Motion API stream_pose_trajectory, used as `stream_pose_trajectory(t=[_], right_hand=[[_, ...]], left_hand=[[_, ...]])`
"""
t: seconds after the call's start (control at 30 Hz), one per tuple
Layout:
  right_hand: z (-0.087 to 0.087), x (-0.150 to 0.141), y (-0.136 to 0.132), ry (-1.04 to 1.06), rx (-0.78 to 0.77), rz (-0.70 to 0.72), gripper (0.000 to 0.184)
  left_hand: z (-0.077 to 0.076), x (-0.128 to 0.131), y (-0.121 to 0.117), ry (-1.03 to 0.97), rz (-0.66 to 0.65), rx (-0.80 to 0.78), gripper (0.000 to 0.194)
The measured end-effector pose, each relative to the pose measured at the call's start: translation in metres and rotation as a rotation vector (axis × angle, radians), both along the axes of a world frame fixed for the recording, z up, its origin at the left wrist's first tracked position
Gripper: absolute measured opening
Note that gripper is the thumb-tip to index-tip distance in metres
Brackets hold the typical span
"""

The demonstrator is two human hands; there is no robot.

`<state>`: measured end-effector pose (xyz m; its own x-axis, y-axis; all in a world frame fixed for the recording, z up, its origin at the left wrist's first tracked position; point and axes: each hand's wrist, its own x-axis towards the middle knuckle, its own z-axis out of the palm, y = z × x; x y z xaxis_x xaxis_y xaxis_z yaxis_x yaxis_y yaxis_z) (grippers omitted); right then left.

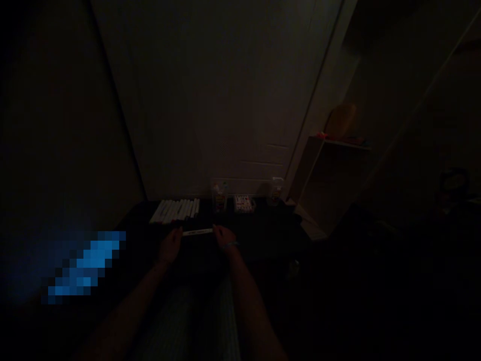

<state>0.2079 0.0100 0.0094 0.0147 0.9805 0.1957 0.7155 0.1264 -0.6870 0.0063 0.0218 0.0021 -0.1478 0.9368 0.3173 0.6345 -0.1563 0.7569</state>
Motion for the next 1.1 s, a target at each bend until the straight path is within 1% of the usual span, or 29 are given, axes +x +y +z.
stream_pose_trajectory(t=[0.27, 0.4, 0.6, 0.7, 0.87, 0.9, 1.03, 1.07, 1.1], right_hand=[[-0.005, -0.001, 0.003, -0.02, 0.082, 0.006, 0.05], [-0.006, -0.003, 0.003, -0.03, 0.051, 0.005, 0.055], [-0.003, -0.005, 0.004, -0.144, -0.023, -0.02, 0.06], [-0.004, -0.007, 0.005, -0.199, -0.02, -0.05, 0.06], [-0.005, -0.01, 0.004, -0.271, 0.026, -0.134, 0.058], [-0.005, -0.011, 0.002, -0.281, 0.038, -0.145, 0.058], [0.001, -0.013, -0.005, -0.314, 0.061, -0.186, 0.058], [0.002, -0.014, -0.007, -0.326, 0.064, -0.195, 0.057], [0.003, -0.015, -0.008, -0.338, 0.07, -0.205, 0.057]], left_hand=[[-0.003, -0.003, 0.001, -0.018, -0.024, -0.001, 0.034], [-0.005, -0.004, 0.002, -0.063, -0.002, 0.022, 0.036], [-0.005, -0.005, 0.003, -0.139, -0.01, 0.026, 0.039], [-0.004, -0.005, 0.002, -0.148, -0.02, 0.017, 0.039], [-0.001, -0.004, -0.001, -0.131, -0.024, -0.013, 0.036], [-0.001, -0.004, -0.002, -0.116, -0.024, -0.013, 0.036], [-0.002, -0.002, -0.005, -0.049, -0.101, 0.011, 0.034], [-0.002, -0.002, -0.005, -0.037, -0.102, 0.019, 0.034], [-0.003, -0.001, -0.005, -0.025, -0.077, 0.019, 0.033]])
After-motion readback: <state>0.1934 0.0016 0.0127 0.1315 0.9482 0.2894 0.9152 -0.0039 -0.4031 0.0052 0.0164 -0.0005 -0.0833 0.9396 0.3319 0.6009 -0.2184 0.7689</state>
